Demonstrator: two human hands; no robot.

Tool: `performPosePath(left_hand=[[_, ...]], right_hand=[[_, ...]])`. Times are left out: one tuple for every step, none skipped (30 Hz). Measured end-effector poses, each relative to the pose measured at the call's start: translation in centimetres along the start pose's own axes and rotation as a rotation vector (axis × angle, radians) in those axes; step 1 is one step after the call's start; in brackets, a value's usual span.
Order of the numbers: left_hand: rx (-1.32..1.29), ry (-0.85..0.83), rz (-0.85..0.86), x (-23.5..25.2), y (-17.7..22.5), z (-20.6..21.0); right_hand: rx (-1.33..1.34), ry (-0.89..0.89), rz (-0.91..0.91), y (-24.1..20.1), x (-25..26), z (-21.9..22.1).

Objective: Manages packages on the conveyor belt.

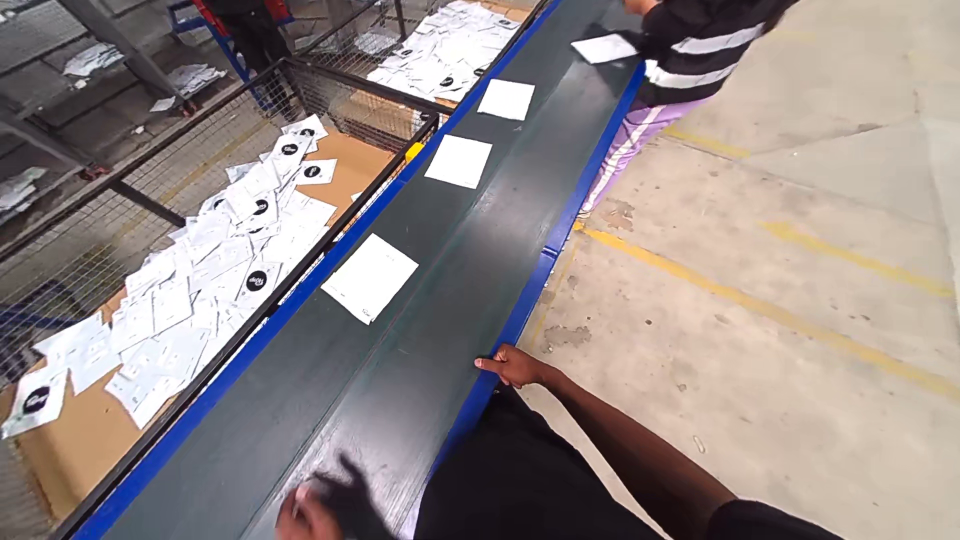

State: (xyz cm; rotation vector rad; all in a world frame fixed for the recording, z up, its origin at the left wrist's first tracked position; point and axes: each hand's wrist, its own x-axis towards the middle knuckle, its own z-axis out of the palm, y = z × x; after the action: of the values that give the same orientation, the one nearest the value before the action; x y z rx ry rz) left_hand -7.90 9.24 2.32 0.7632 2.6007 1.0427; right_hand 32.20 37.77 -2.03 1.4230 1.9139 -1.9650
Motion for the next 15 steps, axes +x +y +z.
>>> performPosePath(left_hand=[[-0.018, -0.137, 0.111, 1.0, 1.6, 1.2], [-0.006, -0.269, 0.227, 1.8, 3.5, 2.6], [0.04, -0.393, 0.356, 2.6, 5.5, 4.0], [0.099, -0.493, 0.495, 3.2, 7.3, 5.5], [0.152, -0.574, 0.63, 3.7, 8.9, 6.8], [0.189, -0.633, 0.763, 4.3, 10.1, 8.1], [0.234, -0.674, 0.882, 5.2, 10.9, 9.1], [0.305, -0.699, 0.967, 6.7, 11.4, 10.0], [0.39, -0.698, 1.011, 8.7, 11.5, 10.8], [0.482, -0.691, 0.994, 11.4, 11.3, 11.5], [0.548, -0.685, 0.919, 14.6, 10.9, 11.9], [0.583, -0.675, 0.804, 18.4, 10.4, 12.0], [0.573, -0.63, 0.672, 22.0, 9.7, 11.8], [0.547, -0.555, 0.527, 25.2, 9.5, 11.3], [0.516, -0.477, 0.387, 28.0, 10.0, 10.8]], right_hand=[[-0.001, 0.001, 0.009, -0.1, -0.1, 0.0], [-0.005, 0.002, 0.016, -0.2, 0.0, 0.1], [-0.009, 0.005, 0.023, -0.2, 0.0, 0.1], [-0.008, 0.008, 0.028, -0.3, 0.1, 0.2], [-0.002, 0.014, 0.034, -0.3, 0.1, 0.3], [0.001, 0.019, 0.042, -0.3, 0.1, 0.2], [0.007, 0.02, 0.05, -0.3, 0.1, 0.3], [0.014, 0.023, 0.059, -0.3, 0.1, 0.4], [0.022, 0.029, 0.064, -0.2, 0.2, 0.4], [0.026, 0.037, 0.068, -0.3, 0.2, 0.3], [0.027, 0.048, 0.072, -0.3, 0.2, 0.3], [0.029, 0.056, 0.075, -0.4, 0.2, 0.4], [0.028, 0.06, 0.077, -0.4, 0.1, 0.4], [0.026, 0.059, 0.08, -0.5, 0.0, 0.5], [0.02, 0.058, 0.076, -0.6, -0.1, 0.6]])
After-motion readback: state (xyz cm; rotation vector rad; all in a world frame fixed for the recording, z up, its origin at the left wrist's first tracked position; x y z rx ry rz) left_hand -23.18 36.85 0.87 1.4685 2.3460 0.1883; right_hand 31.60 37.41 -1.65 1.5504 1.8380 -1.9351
